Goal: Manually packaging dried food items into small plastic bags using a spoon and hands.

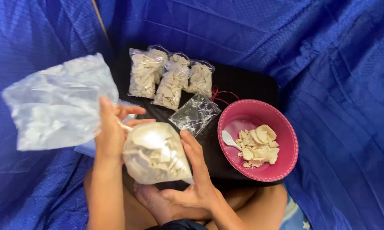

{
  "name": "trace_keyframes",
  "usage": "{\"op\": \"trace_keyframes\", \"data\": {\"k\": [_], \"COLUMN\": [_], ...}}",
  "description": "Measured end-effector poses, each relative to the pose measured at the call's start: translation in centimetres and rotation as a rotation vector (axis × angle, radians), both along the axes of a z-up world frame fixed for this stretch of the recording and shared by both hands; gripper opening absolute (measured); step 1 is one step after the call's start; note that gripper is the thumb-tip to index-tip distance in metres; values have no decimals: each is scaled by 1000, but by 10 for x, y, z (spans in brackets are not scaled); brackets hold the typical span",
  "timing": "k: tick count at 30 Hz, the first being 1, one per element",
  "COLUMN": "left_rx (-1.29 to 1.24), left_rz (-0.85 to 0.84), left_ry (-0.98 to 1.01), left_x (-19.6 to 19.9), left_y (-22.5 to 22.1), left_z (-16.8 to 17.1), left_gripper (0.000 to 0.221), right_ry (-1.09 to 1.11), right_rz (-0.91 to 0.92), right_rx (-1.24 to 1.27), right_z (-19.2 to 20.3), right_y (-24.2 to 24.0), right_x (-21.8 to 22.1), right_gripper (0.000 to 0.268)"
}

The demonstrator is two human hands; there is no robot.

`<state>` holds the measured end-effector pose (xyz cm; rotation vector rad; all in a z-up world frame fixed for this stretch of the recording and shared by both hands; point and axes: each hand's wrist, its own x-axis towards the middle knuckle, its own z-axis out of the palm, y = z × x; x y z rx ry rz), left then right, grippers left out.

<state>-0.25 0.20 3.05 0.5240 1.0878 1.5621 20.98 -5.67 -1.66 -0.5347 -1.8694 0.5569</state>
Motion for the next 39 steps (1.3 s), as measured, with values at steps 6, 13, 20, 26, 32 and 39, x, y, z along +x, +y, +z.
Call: {"op": "trace_keyframes", "data": {"k": [6, 13, 20, 26, 32, 39], "left_rx": [268, 419, -149, 56, -12, -10], "left_rz": [-93, -412, -170, -13, -57, -186], "left_ry": [135, 192, 308, 341, 700, 562], "left_x": [6, 13, 9, -8, 30, 17], "left_y": [-19, -11, -10, 6, -4, 6], "left_z": [36, 14, 12, -12, 32, 31], "left_gripper": [76, 74, 51, 38, 39, 46], "right_ry": [781, 872, 213, -231, -1014, -1606], "right_rz": [517, 433, 33, -213, -714, -669], "right_rx": [-1416, -1354, -471, -357, -460, -657], "right_z": [16, 15, 28, 92, 70, 40], "right_y": [-4, 5, -7, 21, 201, 268], "right_x": [-7, -10, -18, 39, 99, 81], "right_gripper": [80, 81, 120, 60, 20, 20]}}
